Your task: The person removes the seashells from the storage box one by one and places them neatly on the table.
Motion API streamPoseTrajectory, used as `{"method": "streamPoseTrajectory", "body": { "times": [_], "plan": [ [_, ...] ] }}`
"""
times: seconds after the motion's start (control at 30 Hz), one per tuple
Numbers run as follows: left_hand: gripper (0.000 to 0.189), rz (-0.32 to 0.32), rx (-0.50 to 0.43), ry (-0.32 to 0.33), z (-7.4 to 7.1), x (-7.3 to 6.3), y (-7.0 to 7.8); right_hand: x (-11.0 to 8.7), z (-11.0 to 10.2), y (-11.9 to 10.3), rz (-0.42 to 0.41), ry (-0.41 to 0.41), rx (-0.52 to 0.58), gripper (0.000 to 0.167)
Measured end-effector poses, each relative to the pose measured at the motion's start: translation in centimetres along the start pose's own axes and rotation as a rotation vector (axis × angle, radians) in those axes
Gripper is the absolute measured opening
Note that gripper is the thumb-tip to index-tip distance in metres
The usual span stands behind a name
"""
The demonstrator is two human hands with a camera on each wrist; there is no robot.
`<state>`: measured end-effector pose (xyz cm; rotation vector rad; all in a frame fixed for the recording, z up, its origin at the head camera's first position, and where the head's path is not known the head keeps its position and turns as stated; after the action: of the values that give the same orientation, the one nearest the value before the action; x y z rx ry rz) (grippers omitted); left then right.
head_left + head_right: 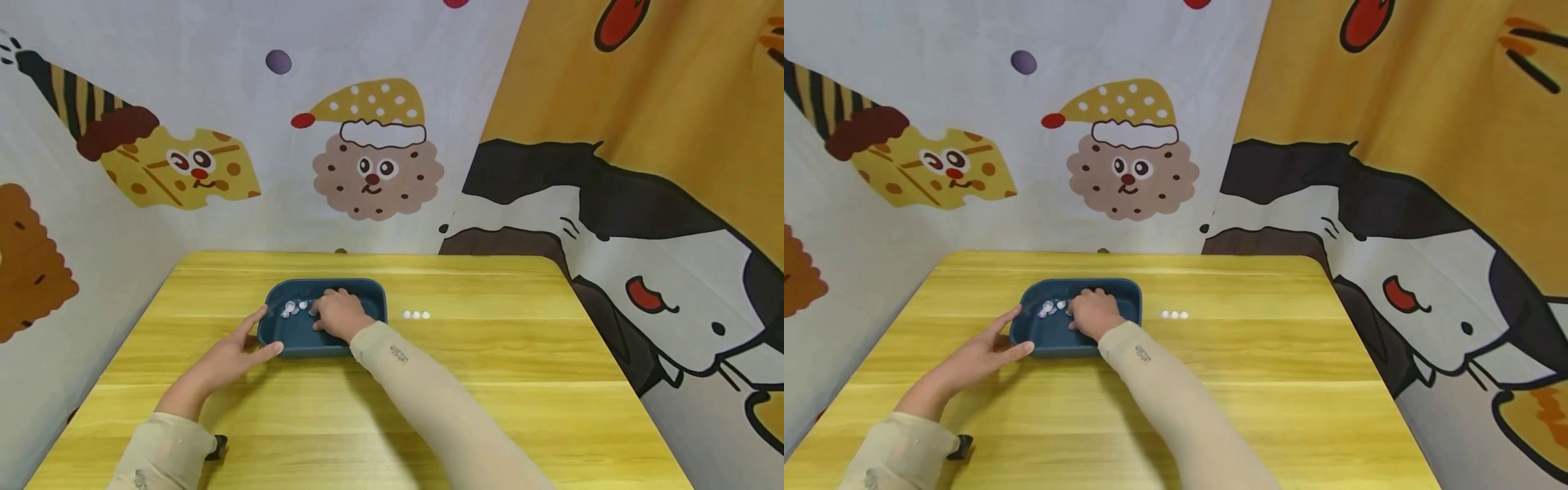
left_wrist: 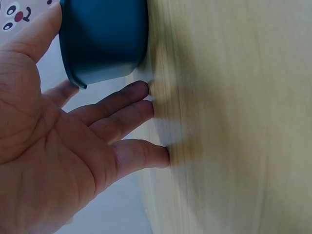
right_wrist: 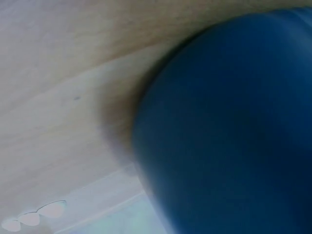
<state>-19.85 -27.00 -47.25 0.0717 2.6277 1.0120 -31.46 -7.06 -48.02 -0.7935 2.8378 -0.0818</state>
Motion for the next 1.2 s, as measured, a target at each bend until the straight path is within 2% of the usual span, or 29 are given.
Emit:
{"method": "streamPoseTrajectory", "body": {
  "times": [0.2,0.3,0.57,0.7,0.77,0.87,1.0,1.2],
  "plan": [
    [0.103,0.004,-0.005,-0.006,-0.1,-0.2,0.2,0.1,0.1,-0.2,-0.031,0.052,-0.014,0.021],
    [0.103,-0.002,-0.011,-0.007,-0.1,-0.2,0.3,0.0,-0.1,-0.3,-0.050,0.064,-0.026,0.025],
    [0.104,0.000,-0.008,-0.003,-0.1,-0.2,0.2,-0.7,-0.7,0.0,-0.100,0.070,-0.007,0.021],
    [0.103,0.007,-0.004,0.000,-0.1,-0.3,0.2,-1.1,-0.9,0.7,-0.161,0.102,0.072,0.040],
    [0.103,0.008,-0.006,-0.001,-0.1,-0.2,0.2,-1.4,-1.0,1.1,-0.187,0.114,0.126,0.042],
    [0.103,0.003,-0.015,-0.002,0.0,-0.3,0.2,-2.0,-1.3,1.9,-0.215,0.119,0.201,0.037],
    [0.104,-0.001,-0.013,0.000,0.0,-0.3,0.2,-3.1,-2.4,2.8,-0.238,0.148,0.289,0.012],
    [0.105,0.001,0.001,0.002,0.1,-0.2,0.1,-4.3,-3.4,4.7,-0.196,0.168,0.409,0.030]
  ]
}}
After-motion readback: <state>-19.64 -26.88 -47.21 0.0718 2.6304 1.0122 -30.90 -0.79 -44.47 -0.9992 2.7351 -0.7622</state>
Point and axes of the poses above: each hand's wrist, its own x-axis towards the middle knuckle, its own z-axis out of the palm, y = z × x, the point moved 3 cm from there along x, towards the middle knuckle, and after that the axes turned 2 degrees about z, right-handed, at the moved point
